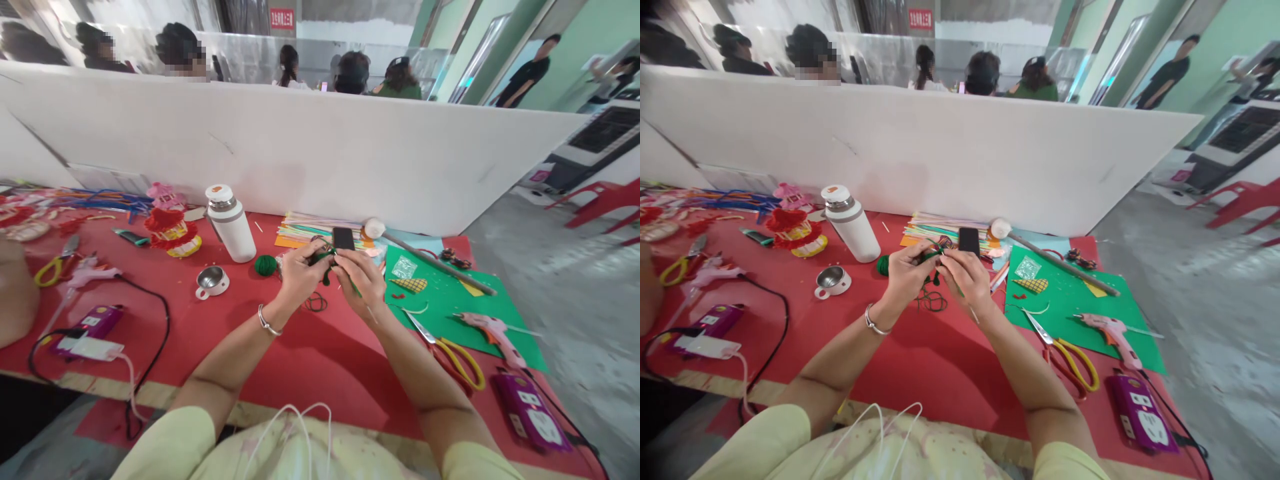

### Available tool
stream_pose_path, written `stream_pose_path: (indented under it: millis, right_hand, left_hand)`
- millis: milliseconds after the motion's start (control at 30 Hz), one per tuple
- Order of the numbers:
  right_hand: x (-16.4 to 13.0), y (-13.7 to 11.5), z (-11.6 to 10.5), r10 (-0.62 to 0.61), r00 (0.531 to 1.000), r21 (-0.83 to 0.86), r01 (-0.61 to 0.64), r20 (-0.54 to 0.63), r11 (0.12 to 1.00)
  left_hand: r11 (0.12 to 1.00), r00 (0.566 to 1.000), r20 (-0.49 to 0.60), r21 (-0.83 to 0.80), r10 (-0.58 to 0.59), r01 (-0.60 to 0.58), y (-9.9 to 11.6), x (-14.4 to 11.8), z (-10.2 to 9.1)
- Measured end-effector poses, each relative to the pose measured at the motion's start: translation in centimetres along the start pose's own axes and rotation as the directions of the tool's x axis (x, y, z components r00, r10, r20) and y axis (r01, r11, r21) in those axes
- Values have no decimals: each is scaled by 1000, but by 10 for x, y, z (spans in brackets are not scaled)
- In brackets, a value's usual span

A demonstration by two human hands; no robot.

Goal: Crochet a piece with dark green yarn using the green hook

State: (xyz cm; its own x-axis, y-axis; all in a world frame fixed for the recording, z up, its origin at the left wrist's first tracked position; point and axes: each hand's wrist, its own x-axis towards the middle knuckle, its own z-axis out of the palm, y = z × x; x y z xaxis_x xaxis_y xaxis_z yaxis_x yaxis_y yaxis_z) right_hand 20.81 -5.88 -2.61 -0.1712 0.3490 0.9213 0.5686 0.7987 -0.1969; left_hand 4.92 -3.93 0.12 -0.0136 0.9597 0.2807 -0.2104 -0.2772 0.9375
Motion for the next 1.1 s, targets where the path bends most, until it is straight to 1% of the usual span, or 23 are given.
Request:
stream_pose_path:
  millis: [67, 133, 167, 233, 300, 367, 433, 500, 533, 600, 700, 867, 1100]
  right_hand:
    - [-2, -1, 2, -78, 997, -56, 76, -25, 995]
    - [-4, -1, 2, -114, 993, -80, 111, -35, 991]
    - [-4, 0, 1, -119, 992, -80, 117, -31, 990]
    - [-5, 2, -2, -122, 993, -89, 120, -10, 989]
    - [-6, 5, -4, -126, 992, -122, 125, -6, 985]
    - [-6, 10, -7, -138, 990, -131, 134, -22, 982]
    - [-5, 14, -9, -144, 989, -58, 142, -28, 988]
    - [-2, 17, -12, -135, 991, 63, 135, -10, 989]
    - [0, 18, -14, -122, 992, 122, 120, 9, 985]
    - [5, 18, -19, -92, 994, 215, 76, 63, 974]
    - [14, 16, -27, -70, 987, 285, 26, 148, 958]
    - [22, 16, -39, -83, 967, 298, 7, 242, 955]
    - [24, 19, -50, -40, 936, 294, -70, 351, 953]
  left_hand:
    - [979, 991, 30, -152, -131, 134, 0, -2, 3]
    - [913, 957, 108, -285, -270, 290, 2, -2, 4]
    - [880, 938, 146, -325, -315, 346, 3, -2, 4]
    - [838, 916, 191, -372, -352, 399, 6, -1, 3]
    - [815, 906, 215, -396, -365, 423, 9, 0, 1]
    - [788, 878, 281, -394, -387, 473, 12, 1, -3]
    - [757, 823, 389, -355, -414, 549, 15, 4, -8]
    - [739, 764, 476, -297, -435, 605, 15, 8, -15]
    - [741, 752, 491, -276, -439, 612, 15, 10, -18]
    - [758, 758, 486, -255, -436, 600, 14, 14, -24]
    - [777, 770, 476, -246, -424, 580, 12, 18, -28]
    - [785, 771, 479, -233, -420, 573, 12, 19, -29]
    - [819, 786, 447, -178, -427, 546, 18, 19, -28]
